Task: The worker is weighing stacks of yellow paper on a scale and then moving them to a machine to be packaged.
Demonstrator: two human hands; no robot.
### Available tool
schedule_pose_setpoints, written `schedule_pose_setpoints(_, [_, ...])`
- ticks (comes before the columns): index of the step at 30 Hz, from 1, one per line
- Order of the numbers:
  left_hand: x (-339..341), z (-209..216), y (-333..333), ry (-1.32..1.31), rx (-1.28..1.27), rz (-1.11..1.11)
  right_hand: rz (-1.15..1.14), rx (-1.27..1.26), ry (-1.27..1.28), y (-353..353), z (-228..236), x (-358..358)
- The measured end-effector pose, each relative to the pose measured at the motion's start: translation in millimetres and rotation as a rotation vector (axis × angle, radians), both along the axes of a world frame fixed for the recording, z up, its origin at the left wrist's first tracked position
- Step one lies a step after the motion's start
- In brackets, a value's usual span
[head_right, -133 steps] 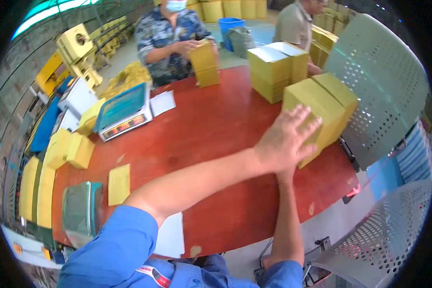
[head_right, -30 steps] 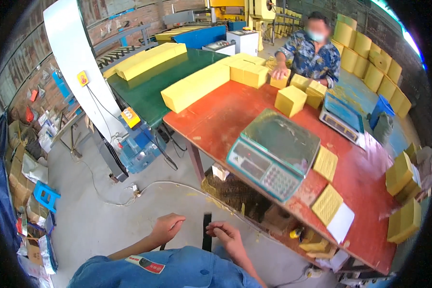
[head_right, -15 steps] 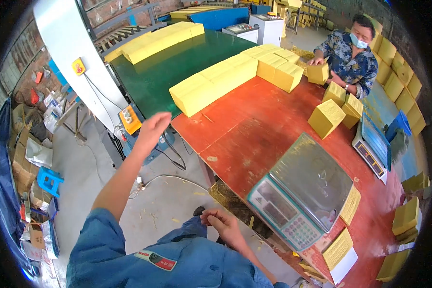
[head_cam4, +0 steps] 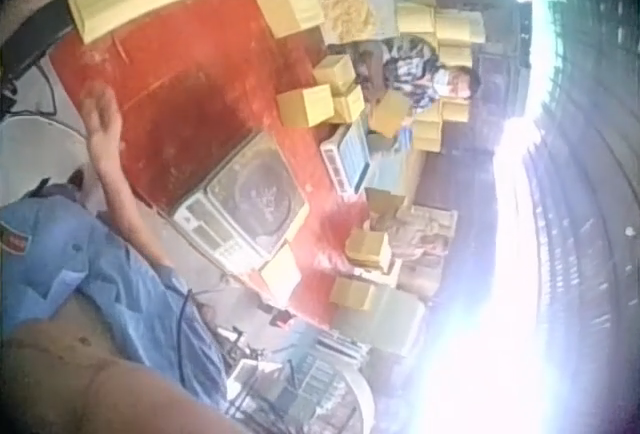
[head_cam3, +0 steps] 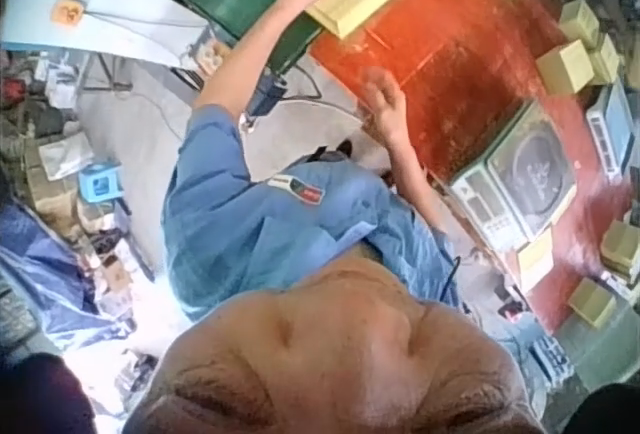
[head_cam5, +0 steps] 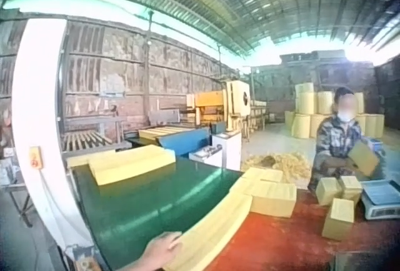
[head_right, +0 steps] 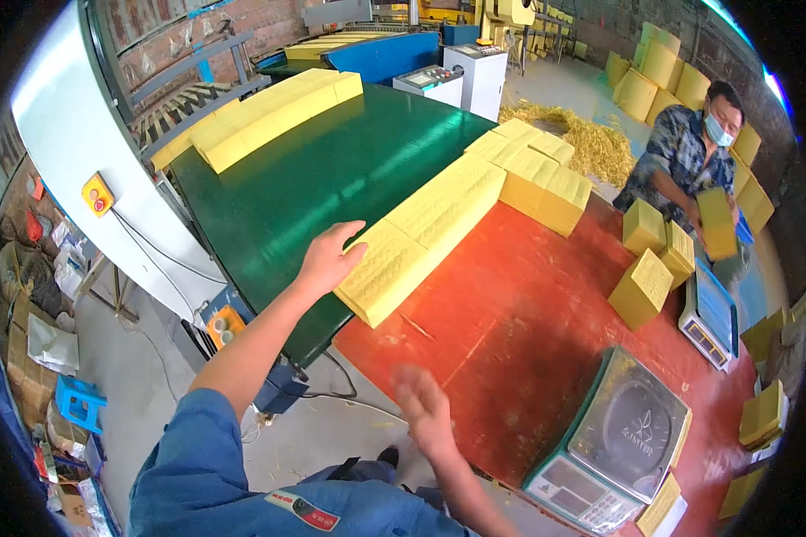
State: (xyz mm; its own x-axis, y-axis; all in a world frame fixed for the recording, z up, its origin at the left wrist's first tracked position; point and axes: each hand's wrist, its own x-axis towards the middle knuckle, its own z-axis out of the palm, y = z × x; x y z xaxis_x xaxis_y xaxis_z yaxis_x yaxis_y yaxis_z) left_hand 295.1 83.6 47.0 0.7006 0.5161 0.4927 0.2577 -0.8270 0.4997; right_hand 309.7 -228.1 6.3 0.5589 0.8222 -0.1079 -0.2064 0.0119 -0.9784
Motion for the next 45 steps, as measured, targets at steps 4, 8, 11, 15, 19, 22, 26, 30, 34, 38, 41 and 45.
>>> schedule_pose_setpoints(4, [10.3,-2.2,34.7,0.349,-0.954,-0.176,-0.139,0.009,-0.046,93.1,-3.8,39.6])
schedule_pose_setpoints(8, [9.8,-8.8,39.5,0.440,-1.190,-0.233,-0.193,-0.034,0.126,135.8,-20.2,55.3])
schedule_pose_setpoints(11, [10.7,-19.3,33.9,0.491,-1.189,-0.338,-0.209,0.022,0.095,123.5,-57.5,54.1])
schedule_pose_setpoints(15, [-5.3,-28.7,-37.1,0.499,-1.221,-0.481,-0.403,0.064,0.055,39.3,-52.2,13.7])
schedule_pose_setpoints(19, [-22.9,-31.2,-123.2,0.691,-1.124,-0.642,-0.444,0.009,0.252,-74.8,-48.5,-37.6])
schedule_pose_setpoints(22, [-19.2,-42.3,-175.6,0.694,-1.031,-0.832,-0.566,-0.183,0.389,-136.4,-70.9,-61.0])
schedule_pose_setpoints(26, [-17.5,-39.7,-223.4,0.710,-0.966,-0.929,-0.753,0.003,0.782,-165.1,-112.1,-75.9])
schedule_pose_setpoints(30, [-35.2,3.3,-263.9,0.389,-0.040,-0.749,-0.521,0.384,0.961,-169.2,-83.0,-71.5])
schedule_pose_setpoints(34, [-45.3,9.0,-266.4,0.443,0.015,-0.651,-0.352,0.376,0.771,-177.1,-54.8,-64.9])
schedule_pose_setpoints(38, [-36.1,16.3,-286.4,0.209,-1.039,-0.634,-0.333,0.249,0.103,-219.2,-12.8,-34.8])
schedule_pose_setpoints(41, [-5.8,30.8,-334.7,0.134,-1.304,-0.630,-0.509,0.291,-0.456,-259.9,38.0,12.2])
schedule_pose_setpoints(45, [59.3,11.2,-413.3,-0.028,-0.985,-0.967,-0.791,0.360,-0.606,-303.6,104.6,66.6])
